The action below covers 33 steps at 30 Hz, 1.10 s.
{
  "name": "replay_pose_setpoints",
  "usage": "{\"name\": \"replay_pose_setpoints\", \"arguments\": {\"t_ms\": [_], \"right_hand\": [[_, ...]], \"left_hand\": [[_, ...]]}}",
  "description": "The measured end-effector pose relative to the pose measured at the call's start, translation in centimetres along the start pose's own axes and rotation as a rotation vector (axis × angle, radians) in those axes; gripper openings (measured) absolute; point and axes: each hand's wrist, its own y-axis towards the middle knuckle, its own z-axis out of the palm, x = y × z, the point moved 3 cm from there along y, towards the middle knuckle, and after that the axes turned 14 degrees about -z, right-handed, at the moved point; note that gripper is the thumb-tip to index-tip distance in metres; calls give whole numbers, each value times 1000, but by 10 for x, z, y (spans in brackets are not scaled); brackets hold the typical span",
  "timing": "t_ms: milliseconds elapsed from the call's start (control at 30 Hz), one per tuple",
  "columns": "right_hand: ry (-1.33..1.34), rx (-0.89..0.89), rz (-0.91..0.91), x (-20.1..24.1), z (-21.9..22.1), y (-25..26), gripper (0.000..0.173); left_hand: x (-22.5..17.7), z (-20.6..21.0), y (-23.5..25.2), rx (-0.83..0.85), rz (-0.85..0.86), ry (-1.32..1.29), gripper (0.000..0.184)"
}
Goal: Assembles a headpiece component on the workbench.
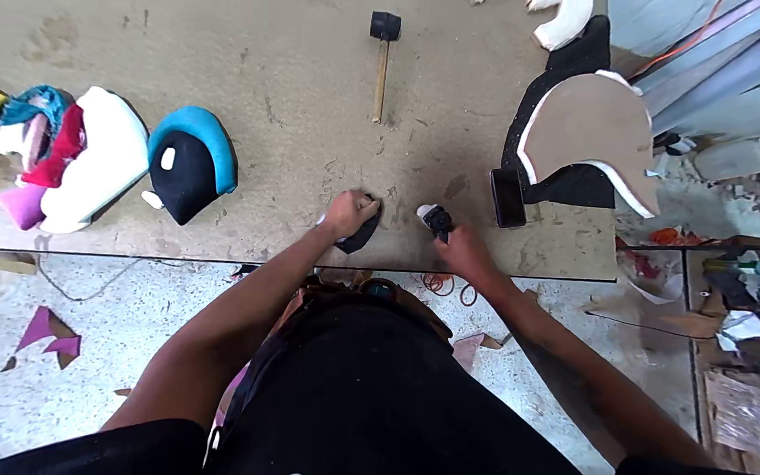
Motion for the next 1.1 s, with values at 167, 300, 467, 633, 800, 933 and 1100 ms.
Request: {"name": "replay_pose_setpoints", "arguments": {"t_ms": [167, 300, 467, 633, 800, 933, 1100], "right_hand": [[165, -238, -62, -14, 20, 22, 60], [1118, -362, -204, 46, 26, 17, 69], [1422, -625, -97, 106, 18, 16, 58], [1274, -749, -39, 113, -18, 10, 61], [1484, -877, -5, 150, -31, 18, 57], [1679, -913, -47, 171, -31, 25, 53], [1629, -874, 19, 170, -10, 52, 64]], "left_hand": [[-26, -50, -13, 173, 20, -721, 44], [-75, -66, -19, 307, 105, -933, 43], [-100, -79, -19, 309, -2, -949, 53], [-100, -89, -55, 355, -39, -958, 77], [-125, -93, -58, -76, 153, -1087, 43], [-130, -88, -63, -143, 232, -1254, 40], [-129, -83, -61, -250, 270, -1202, 41]]}}
